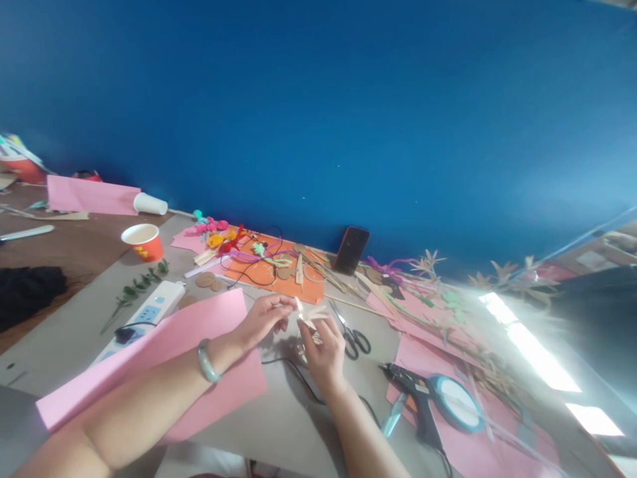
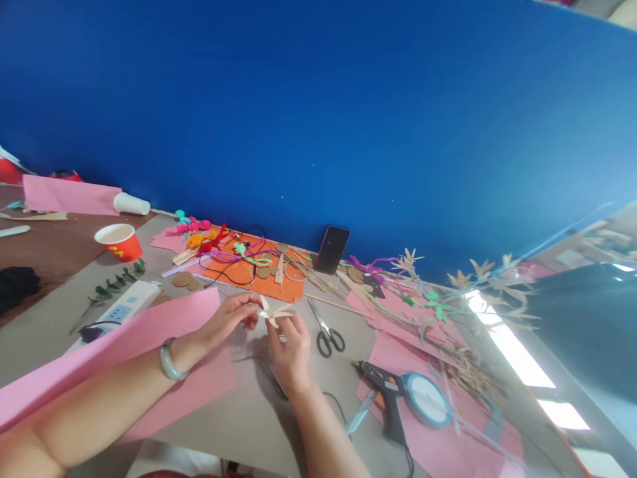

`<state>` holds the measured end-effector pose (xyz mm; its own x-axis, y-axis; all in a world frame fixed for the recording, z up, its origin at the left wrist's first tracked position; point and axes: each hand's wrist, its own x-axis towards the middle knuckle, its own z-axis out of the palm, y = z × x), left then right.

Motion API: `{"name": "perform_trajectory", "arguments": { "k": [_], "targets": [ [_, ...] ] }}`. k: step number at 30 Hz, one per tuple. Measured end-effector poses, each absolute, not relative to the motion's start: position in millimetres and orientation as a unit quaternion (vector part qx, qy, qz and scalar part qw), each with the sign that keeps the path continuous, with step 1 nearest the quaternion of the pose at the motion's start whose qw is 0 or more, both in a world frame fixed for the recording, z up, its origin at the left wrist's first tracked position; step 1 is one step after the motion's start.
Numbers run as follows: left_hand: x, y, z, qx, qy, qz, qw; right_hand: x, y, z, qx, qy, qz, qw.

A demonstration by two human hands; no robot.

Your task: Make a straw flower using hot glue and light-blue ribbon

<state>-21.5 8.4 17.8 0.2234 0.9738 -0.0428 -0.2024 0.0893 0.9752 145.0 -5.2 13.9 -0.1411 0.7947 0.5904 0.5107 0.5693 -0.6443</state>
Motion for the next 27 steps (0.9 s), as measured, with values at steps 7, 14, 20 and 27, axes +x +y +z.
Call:
{"name": "perform_trajectory", "arguments": {
  "k": [7,14,20,27],
  "targets": [
    [-27.9,9.8,17.6,0.496,0.384,0.502,0.596,150.3,-0.2,5.1,-0.401,-0.787,0.085,0.462],
    [-24.0,13.1,18.0,0.473,0.391,0.499,0.611,149.9,0.1,4.1,-0.393,-0.794,0.068,0.459],
    [-25.1,16.5,13.5,0.391,0.391,0.5,0.667,150.1,-1.6,6.9,-0.386,-0.794,0.086,0.461],
    [-29.0,11.5,27.0,0.462,0.384,0.484,0.637,149.1,1.3,1.5,-0.405,-0.821,0.08,0.395]
  ]
}}
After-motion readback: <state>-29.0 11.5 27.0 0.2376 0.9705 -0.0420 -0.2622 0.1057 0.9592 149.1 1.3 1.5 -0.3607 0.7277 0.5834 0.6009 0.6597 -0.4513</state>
